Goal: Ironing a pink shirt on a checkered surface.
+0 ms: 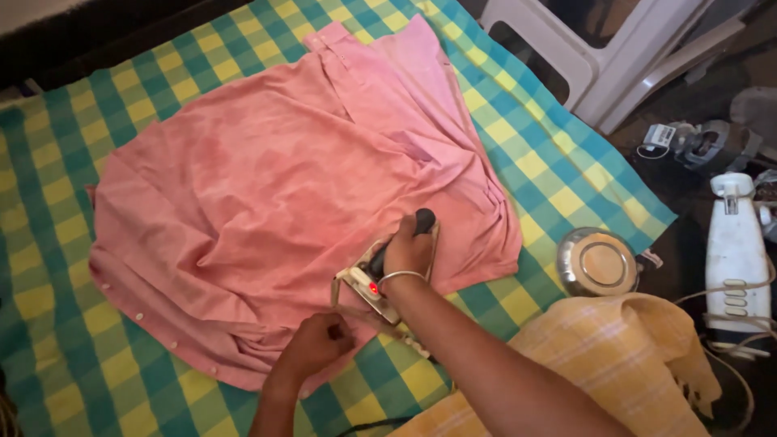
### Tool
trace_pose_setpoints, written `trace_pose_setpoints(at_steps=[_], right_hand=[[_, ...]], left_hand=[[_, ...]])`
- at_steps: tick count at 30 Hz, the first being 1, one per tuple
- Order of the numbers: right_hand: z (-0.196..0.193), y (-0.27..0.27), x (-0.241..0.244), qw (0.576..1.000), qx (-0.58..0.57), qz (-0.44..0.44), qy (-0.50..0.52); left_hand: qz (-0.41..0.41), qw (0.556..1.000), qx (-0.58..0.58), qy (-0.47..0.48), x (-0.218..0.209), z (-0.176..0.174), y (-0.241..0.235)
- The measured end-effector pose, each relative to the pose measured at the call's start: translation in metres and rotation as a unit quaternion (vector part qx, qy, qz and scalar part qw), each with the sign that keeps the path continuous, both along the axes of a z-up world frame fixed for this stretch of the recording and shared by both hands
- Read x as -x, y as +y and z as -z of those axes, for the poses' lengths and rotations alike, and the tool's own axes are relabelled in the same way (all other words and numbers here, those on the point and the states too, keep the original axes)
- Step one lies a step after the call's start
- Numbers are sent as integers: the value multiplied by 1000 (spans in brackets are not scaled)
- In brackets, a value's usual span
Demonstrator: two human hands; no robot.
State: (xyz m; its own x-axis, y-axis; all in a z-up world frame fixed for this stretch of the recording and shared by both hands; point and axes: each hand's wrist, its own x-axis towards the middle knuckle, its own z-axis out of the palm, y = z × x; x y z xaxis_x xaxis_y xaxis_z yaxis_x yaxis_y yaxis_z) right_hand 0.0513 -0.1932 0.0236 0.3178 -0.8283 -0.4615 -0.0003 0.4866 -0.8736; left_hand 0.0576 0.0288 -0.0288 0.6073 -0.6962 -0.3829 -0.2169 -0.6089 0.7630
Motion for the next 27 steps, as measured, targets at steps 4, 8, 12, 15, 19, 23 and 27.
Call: trace_pose_setpoints(at_steps=[4,8,12,15,19,23,27], right_hand=[[-20,-20,-1,999,24,-25,-11],[23,-78,-12,982,174,-24,66],[9,-92,-10,997,48,-63,7],[24,-87,-6,996,44,-76,-18],[-6,-42,2,973,133,-88,169],[19,-4,8,963,143,-91,211],[5,-22,8,993,40,-81,82]], left_hand=[[-32,999,9,28,4,-2,-1],[-1,999,11,-32,6,-2,-5],[-7,998,24,-50,8,2,-6],[-8,999,33,-37,11,5,-4],[-7,999,27,-19,2,-3,-6],[-20,997,38,-67,10,-4,-1],[-30,998,34,-44,18,-13,-4]])
